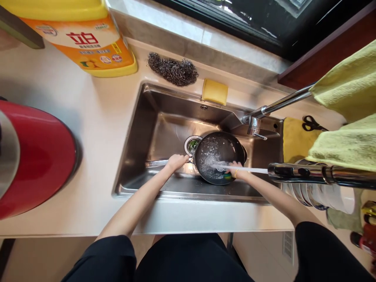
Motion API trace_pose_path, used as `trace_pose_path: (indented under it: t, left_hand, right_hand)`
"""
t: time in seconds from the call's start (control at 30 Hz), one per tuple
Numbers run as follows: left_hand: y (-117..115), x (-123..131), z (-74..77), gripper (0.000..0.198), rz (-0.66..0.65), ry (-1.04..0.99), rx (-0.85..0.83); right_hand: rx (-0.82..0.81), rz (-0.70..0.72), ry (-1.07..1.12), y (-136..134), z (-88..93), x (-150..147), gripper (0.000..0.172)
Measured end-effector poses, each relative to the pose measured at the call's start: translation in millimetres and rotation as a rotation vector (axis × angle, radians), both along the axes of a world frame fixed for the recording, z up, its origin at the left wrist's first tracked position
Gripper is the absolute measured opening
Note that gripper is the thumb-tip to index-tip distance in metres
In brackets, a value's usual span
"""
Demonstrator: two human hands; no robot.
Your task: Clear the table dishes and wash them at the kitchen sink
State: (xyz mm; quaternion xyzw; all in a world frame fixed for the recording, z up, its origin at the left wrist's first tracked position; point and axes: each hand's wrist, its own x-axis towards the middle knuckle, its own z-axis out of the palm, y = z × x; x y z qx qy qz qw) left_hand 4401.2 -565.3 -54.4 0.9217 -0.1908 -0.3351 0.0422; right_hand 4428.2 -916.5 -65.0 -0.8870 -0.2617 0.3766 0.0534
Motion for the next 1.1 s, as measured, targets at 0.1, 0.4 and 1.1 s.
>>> trace_pose_path:
  t: [0.1, 0.4, 1.1]
  left_hand:
    - [1, 9, 1.7, 0.032, -0.031, 0.029, -0.007]
    - [2, 16, 8.4, 0.024, -0.049, 0.093, 0.036]
    - [-11, 4, 6.9, 0.045, 0.084, 0.011, 0.011]
  right_hand:
    - [-0.178, 0.204, -0.235, -22, 3.6, 48, 0.027]
    - [0.386, 0.755, -0.488, 62, -24.6, 149, 0.037]
    - [-0.058, -0.166, 0.247, 22, 17.3, -34, 0.074]
